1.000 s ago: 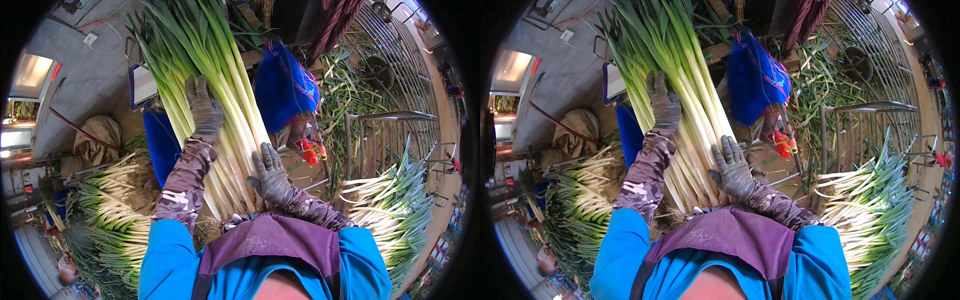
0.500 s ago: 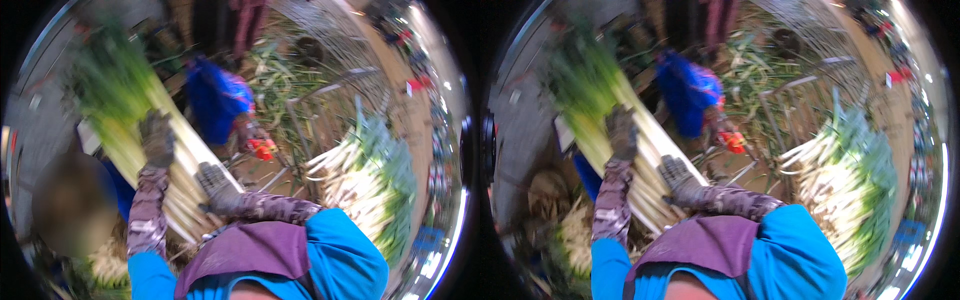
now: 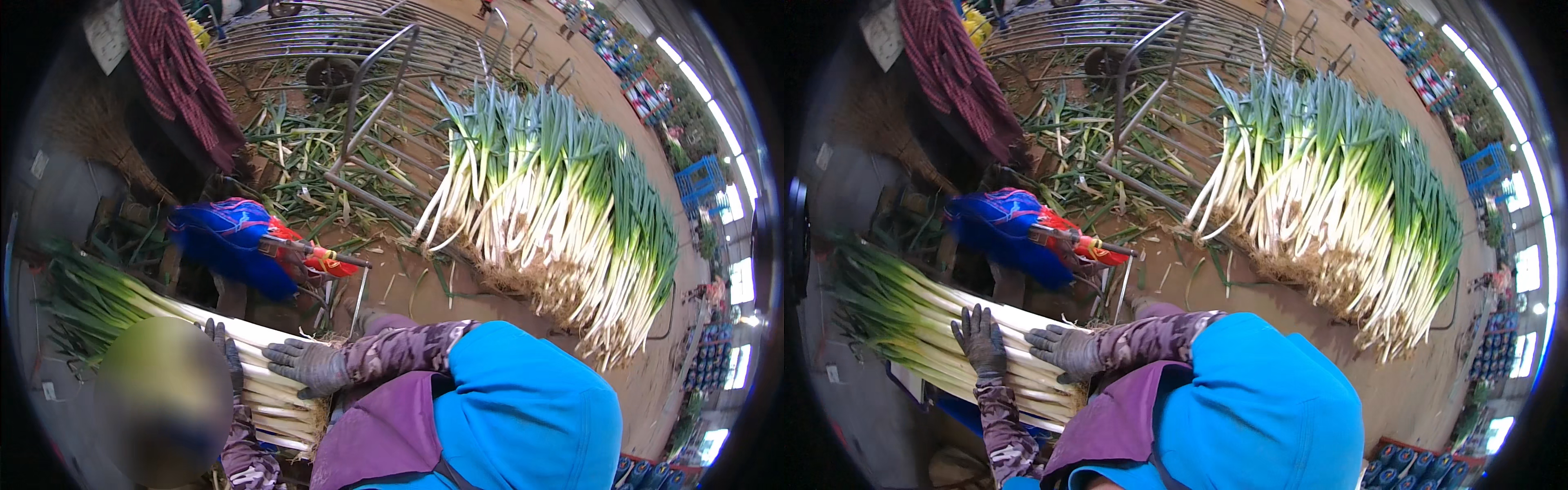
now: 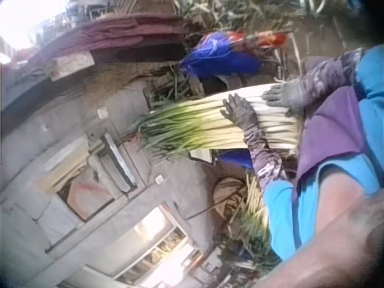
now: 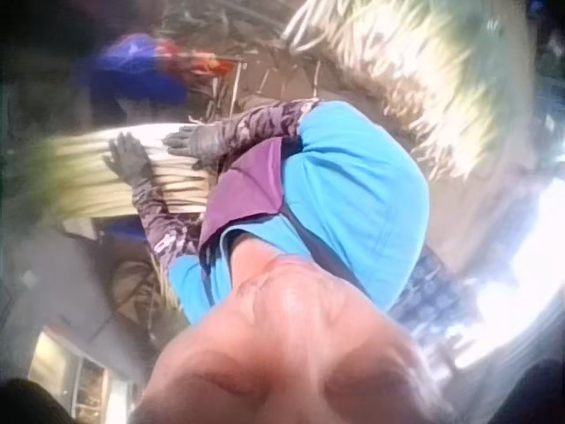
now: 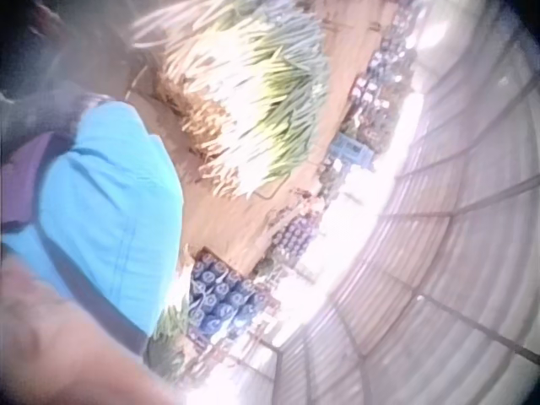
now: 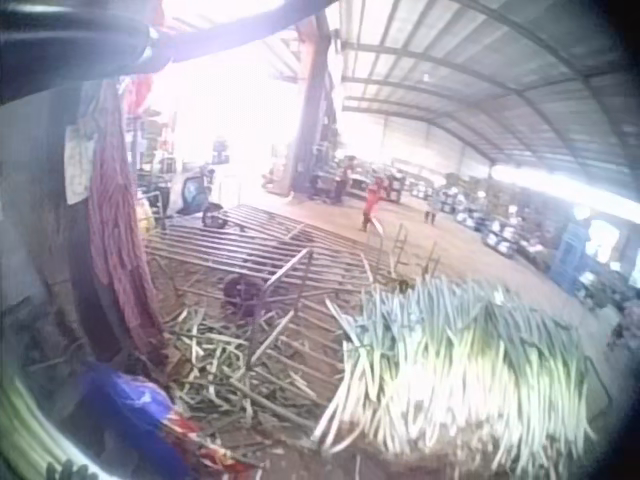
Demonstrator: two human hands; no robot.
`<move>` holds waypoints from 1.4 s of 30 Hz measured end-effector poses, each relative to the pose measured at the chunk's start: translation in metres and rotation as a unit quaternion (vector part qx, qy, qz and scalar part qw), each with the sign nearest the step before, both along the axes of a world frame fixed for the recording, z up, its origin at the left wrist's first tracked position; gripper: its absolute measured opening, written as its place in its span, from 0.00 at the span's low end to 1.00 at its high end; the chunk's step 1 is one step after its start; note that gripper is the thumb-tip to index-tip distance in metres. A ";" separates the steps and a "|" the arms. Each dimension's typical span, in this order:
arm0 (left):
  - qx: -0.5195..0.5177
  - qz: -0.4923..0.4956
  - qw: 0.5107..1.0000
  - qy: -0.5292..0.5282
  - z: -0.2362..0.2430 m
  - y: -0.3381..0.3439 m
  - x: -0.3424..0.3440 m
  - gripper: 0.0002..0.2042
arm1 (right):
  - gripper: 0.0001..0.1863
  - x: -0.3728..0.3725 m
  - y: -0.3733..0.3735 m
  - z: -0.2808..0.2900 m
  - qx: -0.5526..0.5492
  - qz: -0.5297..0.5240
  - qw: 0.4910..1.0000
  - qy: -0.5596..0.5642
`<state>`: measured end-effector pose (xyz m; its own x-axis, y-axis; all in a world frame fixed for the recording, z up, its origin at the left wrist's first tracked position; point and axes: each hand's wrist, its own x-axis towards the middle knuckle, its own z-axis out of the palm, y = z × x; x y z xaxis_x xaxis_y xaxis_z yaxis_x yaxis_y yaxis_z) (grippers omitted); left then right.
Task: The person sorts leeks by hand by selecting individual leeks from a large pile and placing them into a separate organized stack on a metal rack.
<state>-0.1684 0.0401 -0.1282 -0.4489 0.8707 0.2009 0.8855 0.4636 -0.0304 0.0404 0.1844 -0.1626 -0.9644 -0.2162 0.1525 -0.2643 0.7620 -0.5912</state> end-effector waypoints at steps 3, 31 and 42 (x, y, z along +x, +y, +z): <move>-0.036 0.018 0.999 -0.025 0.001 0.001 -0.001 0.19 | 0.34 0.032 0.027 0.010 -0.119 -0.118 0.986 0.014; -0.205 -0.189 0.862 -0.424 -0.266 0.514 0.307 0.41 | 0.58 0.279 0.603 -0.291 -0.230 -0.828 0.434 -0.270; -0.168 0.001 0.803 -0.572 -0.369 0.602 0.341 0.34 | 0.50 0.312 0.596 -0.325 -0.274 -0.825 0.481 -0.113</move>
<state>0.1721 0.6426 -0.4972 -0.1734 0.7878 -0.5910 0.4217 0.6017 0.6783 0.3524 0.7802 -0.4880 0.2410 0.8846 -0.3993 0.5514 -0.4634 -0.6937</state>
